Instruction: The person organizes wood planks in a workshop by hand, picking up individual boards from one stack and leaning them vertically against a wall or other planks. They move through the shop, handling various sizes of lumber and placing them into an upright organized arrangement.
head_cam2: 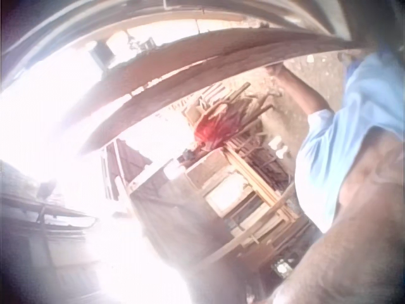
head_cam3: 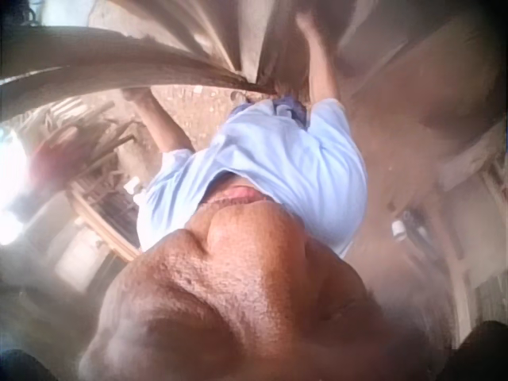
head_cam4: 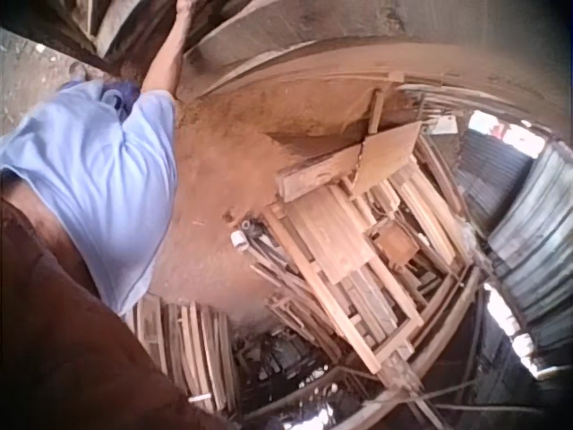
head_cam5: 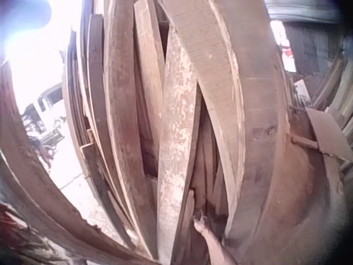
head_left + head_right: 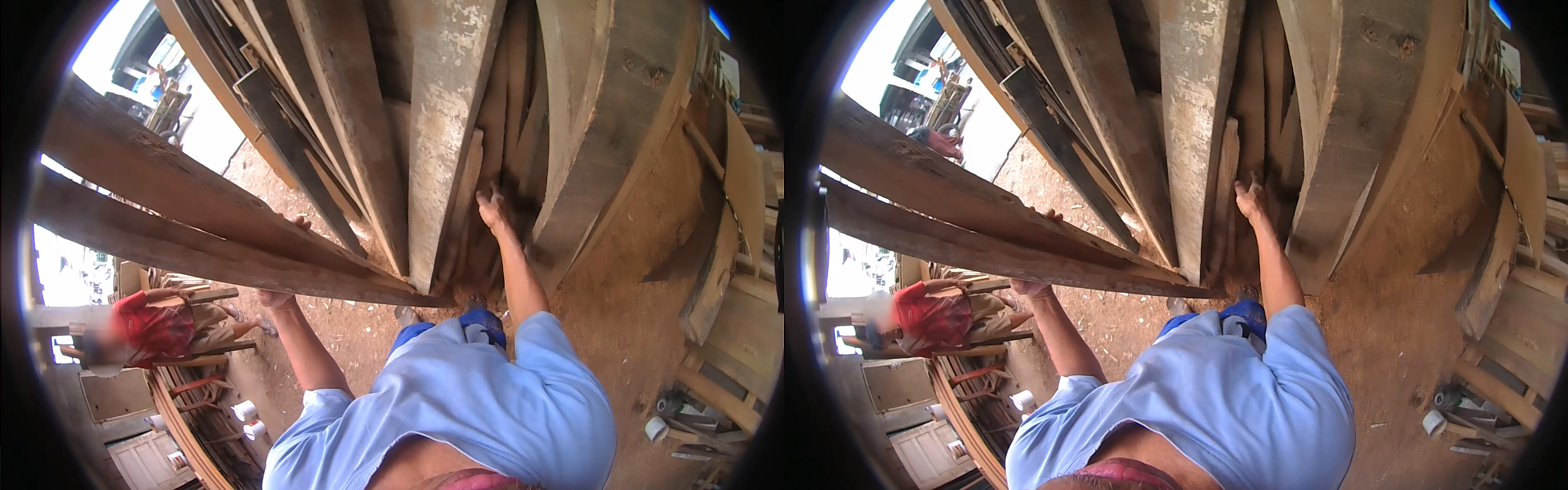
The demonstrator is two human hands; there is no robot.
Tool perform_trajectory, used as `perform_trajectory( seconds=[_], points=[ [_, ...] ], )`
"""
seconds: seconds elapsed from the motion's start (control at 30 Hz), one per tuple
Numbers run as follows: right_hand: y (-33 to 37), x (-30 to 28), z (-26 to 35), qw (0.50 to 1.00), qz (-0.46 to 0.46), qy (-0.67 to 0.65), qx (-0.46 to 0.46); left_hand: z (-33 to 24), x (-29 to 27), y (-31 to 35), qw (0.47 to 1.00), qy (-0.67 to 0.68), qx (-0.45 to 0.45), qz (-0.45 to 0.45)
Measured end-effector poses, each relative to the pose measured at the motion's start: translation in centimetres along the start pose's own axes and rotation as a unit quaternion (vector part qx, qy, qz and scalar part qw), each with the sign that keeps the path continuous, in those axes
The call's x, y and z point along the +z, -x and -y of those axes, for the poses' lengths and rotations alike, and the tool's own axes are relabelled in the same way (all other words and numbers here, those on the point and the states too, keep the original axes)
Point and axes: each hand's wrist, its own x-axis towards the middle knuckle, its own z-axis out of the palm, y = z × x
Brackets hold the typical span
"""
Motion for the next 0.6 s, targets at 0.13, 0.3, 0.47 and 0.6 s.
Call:
perform_trajectory(
  seconds=[0.13,0.3,0.47,0.6],
  points=[
    [-3.8,-3.8,6.3,0.996,0.048,0.068,0.029,-0.4,0.0,-0.1,0.998,0.01,0.008,0.054],
    [-5.7,-4.4,5.8,0.99,0.087,0.114,-0.007,0.2,0.3,-0.8,0.998,0.012,-0.032,0.054],
    [0.4,-3.8,8.4,0.997,-0.045,-0.006,-0.062,7.8,-11.7,3.2,0.994,0.027,-0.068,-0.082],
    [7.8,-1.9,14.1,0.942,0.135,-0.218,-0.217,6.3,-7.2,0.7,0.996,0.03,-0.076,-0.023]
  ],
)
